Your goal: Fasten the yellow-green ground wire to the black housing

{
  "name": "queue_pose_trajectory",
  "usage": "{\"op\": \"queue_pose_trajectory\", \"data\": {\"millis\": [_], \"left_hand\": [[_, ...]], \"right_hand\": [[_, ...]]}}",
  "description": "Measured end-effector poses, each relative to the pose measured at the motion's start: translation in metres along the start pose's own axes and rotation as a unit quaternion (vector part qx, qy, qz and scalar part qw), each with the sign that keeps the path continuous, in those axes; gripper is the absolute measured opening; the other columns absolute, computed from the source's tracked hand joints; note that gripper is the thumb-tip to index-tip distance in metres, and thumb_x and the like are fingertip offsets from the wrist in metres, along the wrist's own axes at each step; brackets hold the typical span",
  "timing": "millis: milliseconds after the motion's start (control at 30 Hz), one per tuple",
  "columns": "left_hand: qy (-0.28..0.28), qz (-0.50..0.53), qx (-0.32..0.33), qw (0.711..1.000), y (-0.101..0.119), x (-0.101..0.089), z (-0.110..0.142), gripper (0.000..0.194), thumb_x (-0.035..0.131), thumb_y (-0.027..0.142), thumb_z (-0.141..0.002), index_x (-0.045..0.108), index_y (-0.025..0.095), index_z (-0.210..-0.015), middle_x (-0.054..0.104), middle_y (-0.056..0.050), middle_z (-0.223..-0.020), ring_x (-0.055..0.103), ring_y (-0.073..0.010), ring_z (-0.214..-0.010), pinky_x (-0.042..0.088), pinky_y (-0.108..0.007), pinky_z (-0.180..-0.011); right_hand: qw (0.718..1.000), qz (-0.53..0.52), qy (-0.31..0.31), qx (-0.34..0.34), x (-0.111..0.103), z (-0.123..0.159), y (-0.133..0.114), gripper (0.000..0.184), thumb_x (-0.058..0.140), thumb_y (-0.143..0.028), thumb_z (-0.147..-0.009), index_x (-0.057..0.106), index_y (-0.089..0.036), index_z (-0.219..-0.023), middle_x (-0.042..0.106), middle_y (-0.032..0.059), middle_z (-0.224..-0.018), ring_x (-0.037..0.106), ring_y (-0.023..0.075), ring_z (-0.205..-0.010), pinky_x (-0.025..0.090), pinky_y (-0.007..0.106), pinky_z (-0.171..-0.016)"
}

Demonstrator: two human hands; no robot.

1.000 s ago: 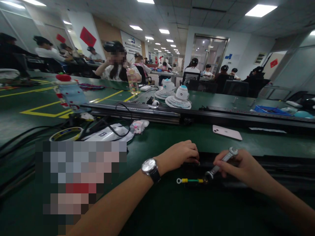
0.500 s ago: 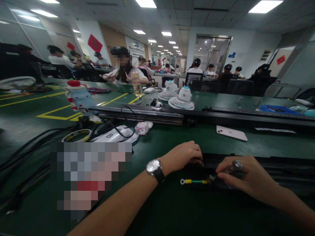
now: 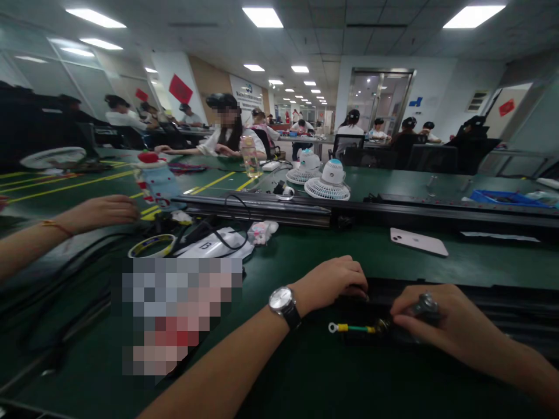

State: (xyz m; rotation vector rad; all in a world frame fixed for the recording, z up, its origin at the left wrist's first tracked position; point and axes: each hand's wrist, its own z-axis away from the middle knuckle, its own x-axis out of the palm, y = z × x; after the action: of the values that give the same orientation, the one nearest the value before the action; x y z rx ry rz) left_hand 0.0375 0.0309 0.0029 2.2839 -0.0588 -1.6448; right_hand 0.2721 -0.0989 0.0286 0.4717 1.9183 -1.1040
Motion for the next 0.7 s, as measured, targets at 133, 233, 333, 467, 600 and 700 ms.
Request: {"op": "queue_pose_trajectory", "data": {"millis": [133, 233, 333, 467, 600, 700], "left_hand": [[-0.015, -0.038, 0.001, 0.999, 0.003, 0.003, 0.004, 0.015, 0.062, 0.032, -0.096, 0.071, 0.022, -0.102, 0.067, -0.004, -0.107, 0.056, -0.0160, -0.098, 0.043, -0.026, -0.081], [-0.022, -0.061, 0.000, 0.998, 0.004, 0.004, 0.007, 0.014, 0.060, 0.030, -0.097, 0.070, 0.022, -0.103, 0.066, -0.004, -0.111, 0.056, -0.0159, -0.099, 0.043, -0.026, -0.082], [-0.023, -0.071, 0.000, 0.997, 0.004, 0.005, 0.007, 0.015, 0.059, 0.029, -0.098, 0.067, 0.022, -0.108, 0.066, -0.004, -0.111, 0.056, -0.0152, -0.097, 0.043, -0.026, -0.084], [-0.025, -0.073, 0.009, 0.997, 0.003, 0.006, 0.007, 0.011, 0.060, 0.026, -0.097, 0.067, 0.021, -0.105, 0.067, -0.003, -0.108, 0.056, -0.0148, -0.095, 0.043, -0.026, -0.084], [-0.026, -0.077, 0.013, 0.997, 0.003, 0.005, 0.009, 0.011, 0.058, 0.019, -0.097, 0.068, 0.021, -0.102, 0.066, -0.004, -0.111, 0.056, -0.0152, -0.097, 0.043, -0.026, -0.083], [-0.029, -0.078, 0.012, 0.996, 0.003, 0.005, 0.010, 0.016, 0.056, 0.019, -0.098, 0.069, 0.023, -0.107, 0.065, -0.004, -0.114, 0.056, -0.0152, -0.097, 0.043, -0.026, -0.082]], "right_hand": [[1.000, 0.011, -0.001, 0.002, 0.009, 0.005, 0.008, 0.014, 0.060, -0.031, -0.098, 0.073, -0.029, -0.095, 0.074, -0.0016, -0.089, 0.072, 0.0164, -0.079, 0.057, 0.024, -0.072], [1.000, 0.022, 0.015, 0.002, 0.015, 0.007, 0.016, 0.015, 0.061, -0.036, -0.097, 0.075, -0.031, -0.093, 0.075, -0.0019, -0.088, 0.073, 0.0180, -0.078, 0.059, 0.023, -0.071], [0.999, 0.031, 0.032, 0.000, 0.018, 0.008, 0.021, 0.016, 0.062, -0.038, -0.095, 0.077, -0.032, -0.092, 0.077, -0.0011, -0.090, 0.075, 0.0200, -0.079, 0.061, 0.022, -0.070], [0.998, 0.037, 0.054, -0.001, 0.019, 0.006, 0.019, 0.017, 0.064, -0.040, -0.093, 0.078, -0.032, -0.090, 0.078, 0.0001, -0.091, 0.076, 0.0215, -0.080, 0.061, 0.020, -0.066], [0.999, 0.031, 0.041, 0.008, 0.019, 0.004, 0.016, 0.018, 0.062, -0.038, -0.094, 0.078, -0.032, -0.090, 0.078, -0.0014, -0.089, 0.076, 0.0194, -0.079, 0.061, 0.019, -0.069], [0.999, 0.024, 0.046, 0.009, 0.019, 0.005, 0.016, 0.018, 0.062, -0.039, -0.094, 0.078, -0.032, -0.091, 0.078, -0.0015, -0.090, 0.076, 0.0192, -0.080, 0.061, 0.019, -0.070]]}}
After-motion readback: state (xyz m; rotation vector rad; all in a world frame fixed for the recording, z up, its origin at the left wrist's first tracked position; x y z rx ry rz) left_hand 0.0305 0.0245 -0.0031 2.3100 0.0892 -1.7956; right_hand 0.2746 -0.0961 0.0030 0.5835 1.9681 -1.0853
